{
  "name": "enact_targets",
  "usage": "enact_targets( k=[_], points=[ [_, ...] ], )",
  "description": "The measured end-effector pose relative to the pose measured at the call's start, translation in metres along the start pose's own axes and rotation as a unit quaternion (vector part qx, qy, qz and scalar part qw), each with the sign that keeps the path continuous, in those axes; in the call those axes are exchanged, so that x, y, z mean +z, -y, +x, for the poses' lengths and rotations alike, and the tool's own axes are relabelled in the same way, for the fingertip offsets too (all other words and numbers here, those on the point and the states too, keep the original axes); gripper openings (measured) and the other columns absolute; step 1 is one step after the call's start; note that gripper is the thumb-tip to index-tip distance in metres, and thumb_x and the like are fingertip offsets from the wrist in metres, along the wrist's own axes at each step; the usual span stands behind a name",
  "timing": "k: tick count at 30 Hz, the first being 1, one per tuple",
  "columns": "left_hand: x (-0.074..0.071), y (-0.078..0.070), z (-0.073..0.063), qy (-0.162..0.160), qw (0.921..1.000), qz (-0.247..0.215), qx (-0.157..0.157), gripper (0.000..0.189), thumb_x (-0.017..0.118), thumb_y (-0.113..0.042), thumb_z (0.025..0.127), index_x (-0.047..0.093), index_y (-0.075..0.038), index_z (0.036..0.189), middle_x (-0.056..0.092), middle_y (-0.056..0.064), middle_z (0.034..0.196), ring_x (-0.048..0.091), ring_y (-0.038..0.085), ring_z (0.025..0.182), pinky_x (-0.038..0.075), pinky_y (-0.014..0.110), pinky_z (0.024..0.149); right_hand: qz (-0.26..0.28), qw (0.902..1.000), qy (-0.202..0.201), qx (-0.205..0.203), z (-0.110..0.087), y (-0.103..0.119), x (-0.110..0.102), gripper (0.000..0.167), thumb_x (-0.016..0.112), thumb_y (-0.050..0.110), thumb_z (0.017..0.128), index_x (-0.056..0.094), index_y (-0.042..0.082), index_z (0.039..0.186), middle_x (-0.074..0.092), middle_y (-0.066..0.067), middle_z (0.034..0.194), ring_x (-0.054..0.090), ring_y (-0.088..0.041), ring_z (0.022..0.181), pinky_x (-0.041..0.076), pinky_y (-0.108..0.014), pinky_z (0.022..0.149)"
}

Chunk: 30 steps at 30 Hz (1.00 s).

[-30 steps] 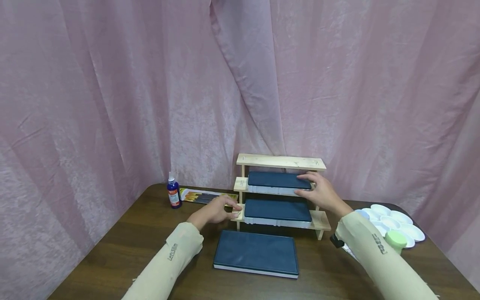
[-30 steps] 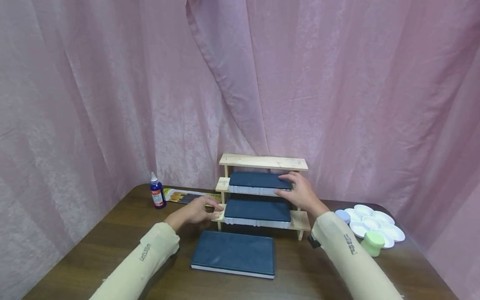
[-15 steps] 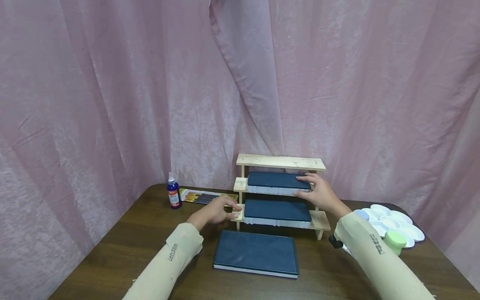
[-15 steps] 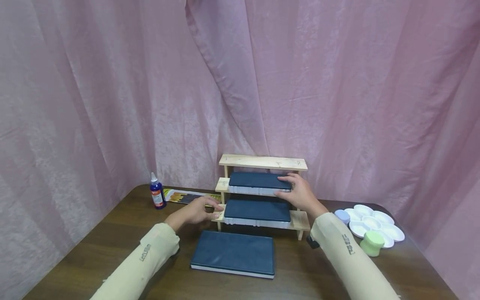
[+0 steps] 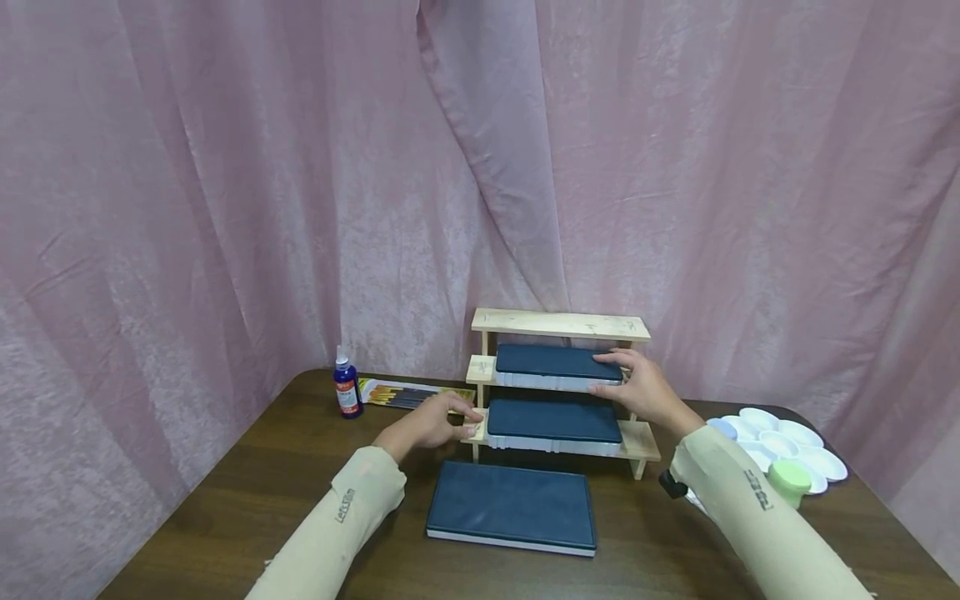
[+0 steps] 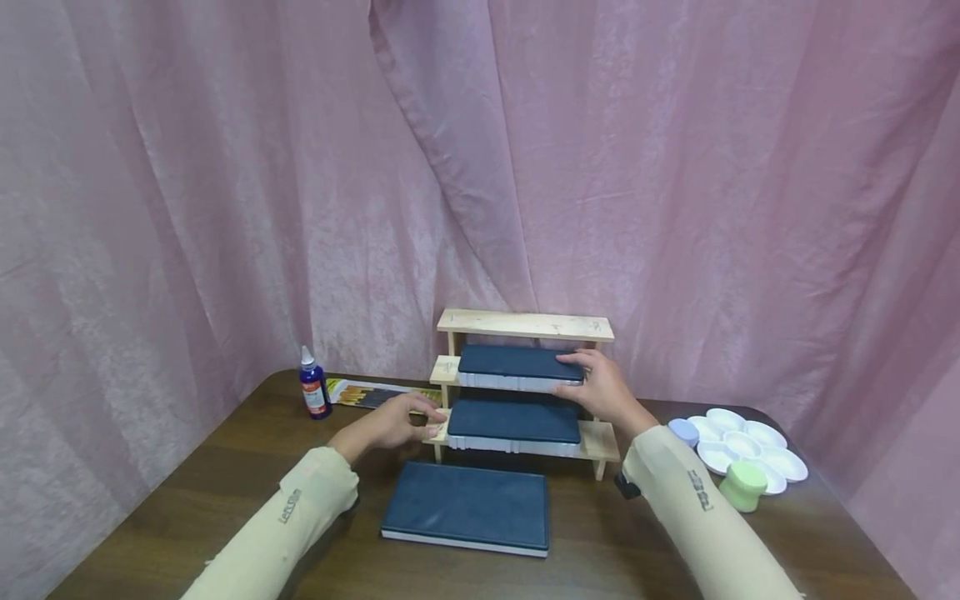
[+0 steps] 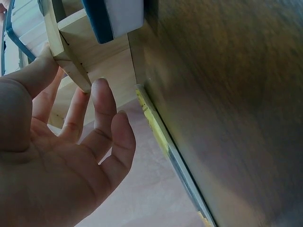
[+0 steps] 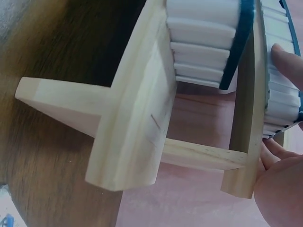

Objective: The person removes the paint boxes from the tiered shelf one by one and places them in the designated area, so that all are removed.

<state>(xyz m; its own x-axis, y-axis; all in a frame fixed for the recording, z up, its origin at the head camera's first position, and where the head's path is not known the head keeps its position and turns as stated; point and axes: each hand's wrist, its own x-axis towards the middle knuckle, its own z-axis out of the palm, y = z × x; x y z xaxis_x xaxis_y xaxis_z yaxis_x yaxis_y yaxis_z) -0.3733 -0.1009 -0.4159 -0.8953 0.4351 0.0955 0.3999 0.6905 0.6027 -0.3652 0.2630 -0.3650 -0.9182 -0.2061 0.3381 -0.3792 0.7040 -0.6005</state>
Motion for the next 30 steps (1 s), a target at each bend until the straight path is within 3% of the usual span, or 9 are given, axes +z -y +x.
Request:
enact_targets(
  k=[7, 12, 18, 30],
  points=[
    [0.0, 0.002, 0.001, 0.003, 1.0, 0.004, 0.009, 0.019, 0.076, -0.016, 0.088, 0.079, -0.017, 0.107, 0.062, 0.01, 0.13, 0.051, 0.034, 0.127, 0.038, 0.052, 0.108, 0.012, 0.9999, -0.001, 0.01, -0.001, 0.0, -0.001, 0.062, 0.084, 0.032, 0.081, 0.062, 0.007, 0.133, 0.047, -0.024, 0.142, 0.052, -0.039, 0.118, 0.045, -0.059, 0.097],
    [0.0, 0.003, 0.002, -0.004, 0.9996, 0.012, 0.024, 0.019, 0.076, -0.015, 0.089, 0.079, -0.016, 0.108, 0.062, 0.011, 0.129, 0.051, 0.036, 0.127, 0.038, 0.052, 0.107, 0.017, 0.9998, -0.004, 0.008, -0.002, 0.002, -0.003, 0.061, 0.084, 0.03, 0.081, 0.062, 0.006, 0.133, 0.047, -0.025, 0.141, 0.053, -0.049, 0.121, 0.047, -0.06, 0.095],
    [-0.001, 0.0, 0.0, -0.001, 1.0, 0.008, -0.003, 0.019, 0.076, -0.016, 0.088, 0.079, -0.019, 0.107, 0.061, 0.009, 0.131, 0.05, 0.033, 0.128, 0.038, 0.05, 0.108, 0.023, 0.9996, -0.013, 0.011, -0.005, 0.001, -0.002, 0.06, 0.084, 0.031, 0.081, 0.064, 0.005, 0.131, 0.048, -0.025, 0.14, 0.052, -0.055, 0.119, 0.046, -0.062, 0.096],
    [-0.002, -0.002, 0.0, 0.008, 1.0, 0.004, -0.003, 0.02, 0.076, -0.015, 0.088, 0.078, -0.017, 0.108, 0.06, 0.01, 0.131, 0.05, 0.033, 0.128, 0.039, 0.049, 0.108, 0.037, 0.9981, -0.041, 0.028, -0.014, 0.0, -0.003, 0.06, 0.087, 0.03, 0.078, 0.066, 0.003, 0.127, 0.049, -0.026, 0.14, 0.056, -0.053, 0.117, 0.048, -0.058, 0.095]
  ],
)
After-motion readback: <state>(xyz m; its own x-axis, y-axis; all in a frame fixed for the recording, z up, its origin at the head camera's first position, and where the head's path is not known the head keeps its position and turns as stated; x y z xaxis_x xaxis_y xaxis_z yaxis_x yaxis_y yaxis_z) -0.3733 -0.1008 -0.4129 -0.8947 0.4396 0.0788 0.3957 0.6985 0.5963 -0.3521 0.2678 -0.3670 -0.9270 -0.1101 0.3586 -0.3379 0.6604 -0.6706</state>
